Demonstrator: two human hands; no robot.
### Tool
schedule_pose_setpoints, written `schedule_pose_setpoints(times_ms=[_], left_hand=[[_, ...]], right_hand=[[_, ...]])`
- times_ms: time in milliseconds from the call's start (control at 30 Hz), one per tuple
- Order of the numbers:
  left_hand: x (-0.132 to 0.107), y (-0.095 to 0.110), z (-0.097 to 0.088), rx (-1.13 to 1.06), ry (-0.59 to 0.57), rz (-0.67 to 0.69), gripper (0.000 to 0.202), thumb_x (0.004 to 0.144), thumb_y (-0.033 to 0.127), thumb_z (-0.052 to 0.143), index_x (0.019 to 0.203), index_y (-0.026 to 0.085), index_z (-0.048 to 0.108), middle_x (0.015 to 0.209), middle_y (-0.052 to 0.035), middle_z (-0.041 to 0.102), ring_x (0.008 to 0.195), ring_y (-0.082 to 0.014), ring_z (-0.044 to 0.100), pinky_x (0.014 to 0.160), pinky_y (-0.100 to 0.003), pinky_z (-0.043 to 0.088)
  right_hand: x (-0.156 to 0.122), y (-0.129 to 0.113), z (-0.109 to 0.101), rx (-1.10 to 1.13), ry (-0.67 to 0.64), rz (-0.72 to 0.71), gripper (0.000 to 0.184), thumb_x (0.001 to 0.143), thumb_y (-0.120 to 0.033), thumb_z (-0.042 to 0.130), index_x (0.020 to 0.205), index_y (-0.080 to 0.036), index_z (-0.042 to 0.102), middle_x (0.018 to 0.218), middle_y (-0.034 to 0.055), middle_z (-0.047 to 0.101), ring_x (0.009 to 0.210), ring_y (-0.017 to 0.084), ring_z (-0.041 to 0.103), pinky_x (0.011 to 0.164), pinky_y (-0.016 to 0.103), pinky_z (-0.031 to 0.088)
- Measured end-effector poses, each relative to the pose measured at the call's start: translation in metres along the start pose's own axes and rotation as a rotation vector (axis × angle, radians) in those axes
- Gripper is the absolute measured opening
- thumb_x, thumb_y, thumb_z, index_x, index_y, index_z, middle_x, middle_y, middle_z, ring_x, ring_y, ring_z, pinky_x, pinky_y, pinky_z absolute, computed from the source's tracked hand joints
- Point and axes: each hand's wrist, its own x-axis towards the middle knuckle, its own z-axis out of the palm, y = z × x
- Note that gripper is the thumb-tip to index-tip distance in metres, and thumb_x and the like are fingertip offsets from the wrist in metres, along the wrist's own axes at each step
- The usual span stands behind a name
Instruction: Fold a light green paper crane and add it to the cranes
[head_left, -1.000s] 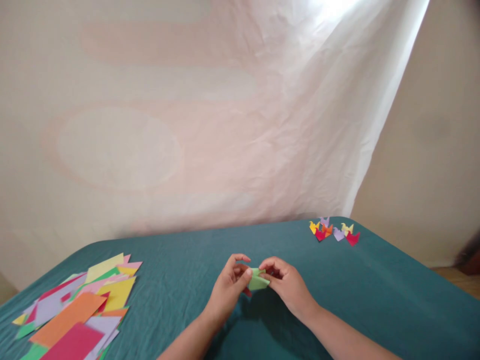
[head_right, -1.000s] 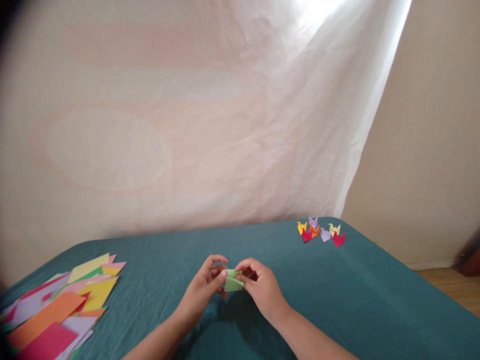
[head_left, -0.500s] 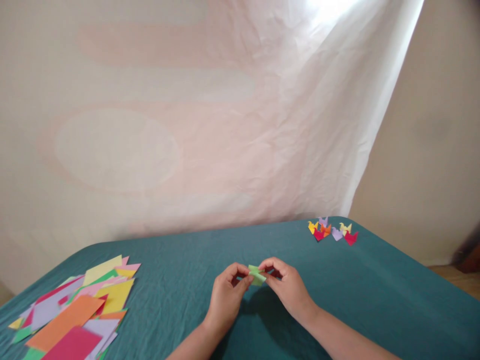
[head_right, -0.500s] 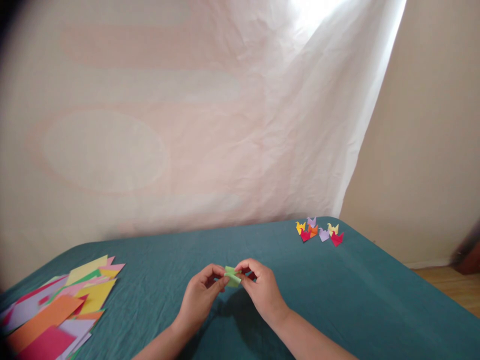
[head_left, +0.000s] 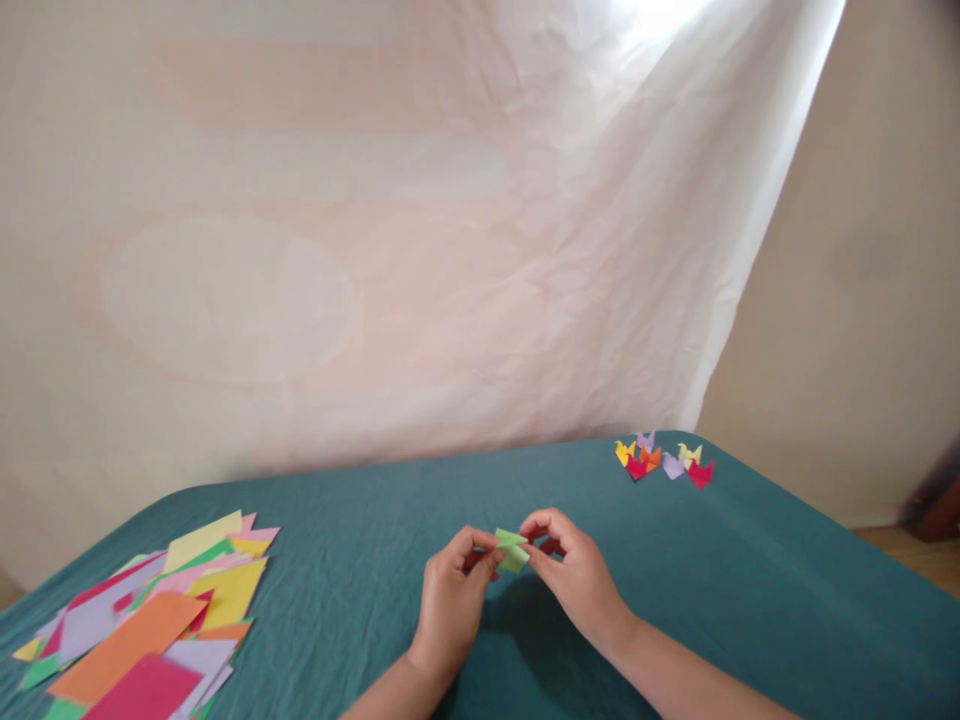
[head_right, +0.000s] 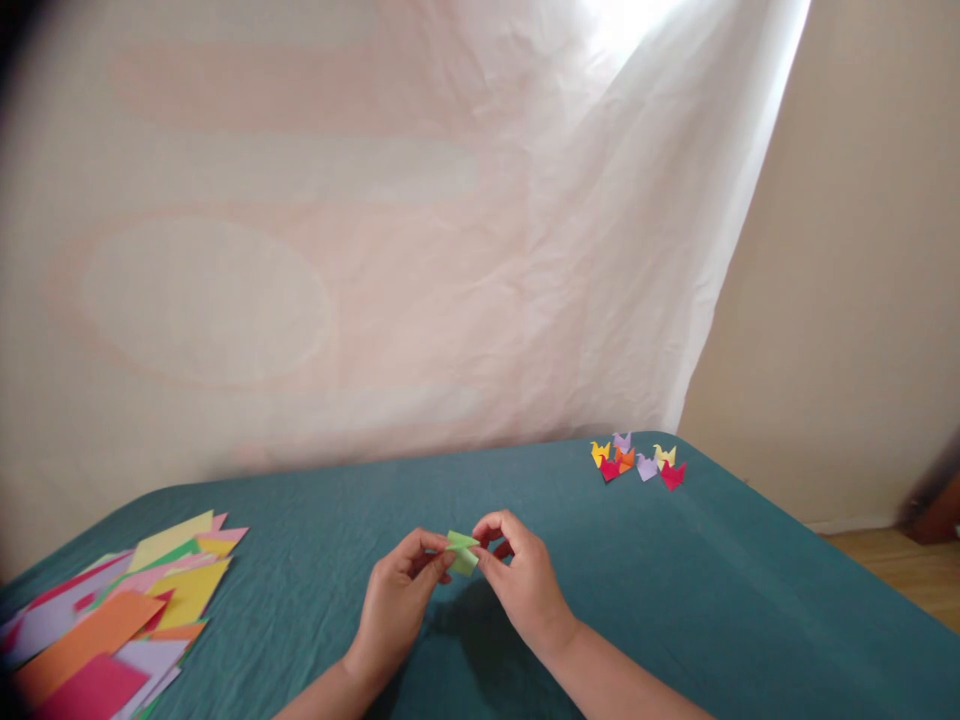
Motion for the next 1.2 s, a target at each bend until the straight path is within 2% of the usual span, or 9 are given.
schedule_pose_setpoints(times_ms=[200,433,567,700,833,1000,1200], left_hand=[[-0.0009,-0.0036,-0.0006,-0.004,0.010,0.028,0.009,0.079,0.027,0.059,0.077,0.019,0.063,0.077,-0.0016,0.069,0.063,-0.0149,0.061,0.060,-0.023,0.047],[-0.0021,-0.0061,-0.0023,0.074,0.020,0.068,0.008,0.082,0.024,0.056,0.079,0.019,0.062,0.073,-0.0008,0.066,0.065,-0.0151,0.060,0.061,-0.022,0.045],[-0.0032,-0.0026,-0.0017,0.104,0.025,0.041,0.009,0.083,0.026,0.056,0.080,0.019,0.060,0.069,0.0005,0.064,0.062,-0.0145,0.059,0.061,-0.023,0.046],[-0.0024,0.0004,-0.0001,-0.015,0.046,0.010,0.009,0.081,0.027,0.058,0.085,0.019,0.057,0.074,0.0004,0.065,0.063,-0.0144,0.060,0.060,-0.023,0.048],[0.0004,0.0014,0.0004,-0.148,0.028,-0.057,0.027,0.077,0.029,0.062,0.102,0.018,0.059,0.079,-0.0021,0.067,0.064,-0.0159,0.062,0.059,-0.025,0.051],[0.0045,-0.0015,0.0001,-0.180,0.024,-0.095,0.017,0.075,0.031,0.064,0.081,0.015,0.066,0.073,-0.0026,0.067,0.061,-0.0152,0.061,0.059,-0.025,0.050],[0.0054,-0.0039,0.0006,-0.213,0.012,-0.093,0.015,0.076,0.030,0.064,0.080,0.015,0.065,0.071,-0.0019,0.068,0.065,-0.0158,0.061,0.062,-0.025,0.050]], right_hand=[[-0.0007,0.0000,0.0002,0.001,0.016,-0.014,0.014,0.081,-0.035,0.063,0.084,-0.021,0.061,0.084,0.0028,0.065,0.073,0.017,0.059,0.065,0.027,0.046],[-0.0003,-0.0015,0.0000,0.056,-0.004,0.030,0.015,0.080,-0.035,0.066,0.083,-0.020,0.061,0.085,0.0024,0.065,0.070,0.016,0.059,0.064,0.026,0.046],[-0.0015,-0.0038,0.0001,0.076,-0.015,0.023,0.014,0.080,-0.033,0.066,0.082,-0.020,0.061,0.085,0.0022,0.065,0.072,0.016,0.059,0.065,0.026,0.046],[-0.0026,-0.0059,0.0013,0.072,-0.009,-0.016,0.011,0.081,-0.030,0.065,0.081,-0.021,0.061,0.085,0.0021,0.064,0.075,0.017,0.059,0.067,0.025,0.046],[-0.0031,-0.0062,0.0019,0.052,-0.013,0.002,0.010,0.081,-0.030,0.064,0.082,-0.020,0.061,0.082,0.0012,0.064,0.071,0.015,0.058,0.065,0.025,0.045],[-0.0031,-0.0049,0.0014,0.035,-0.006,0.027,0.008,0.080,-0.026,0.064,0.082,-0.020,0.060,0.080,-0.0001,0.062,0.068,0.015,0.057,0.064,0.025,0.045],[-0.0024,-0.0028,0.0012,0.035,-0.006,0.029,0.006,0.080,-0.023,0.064,0.080,-0.020,0.059,0.080,-0.0007,0.062,0.068,0.014,0.057,0.064,0.025,0.045]])
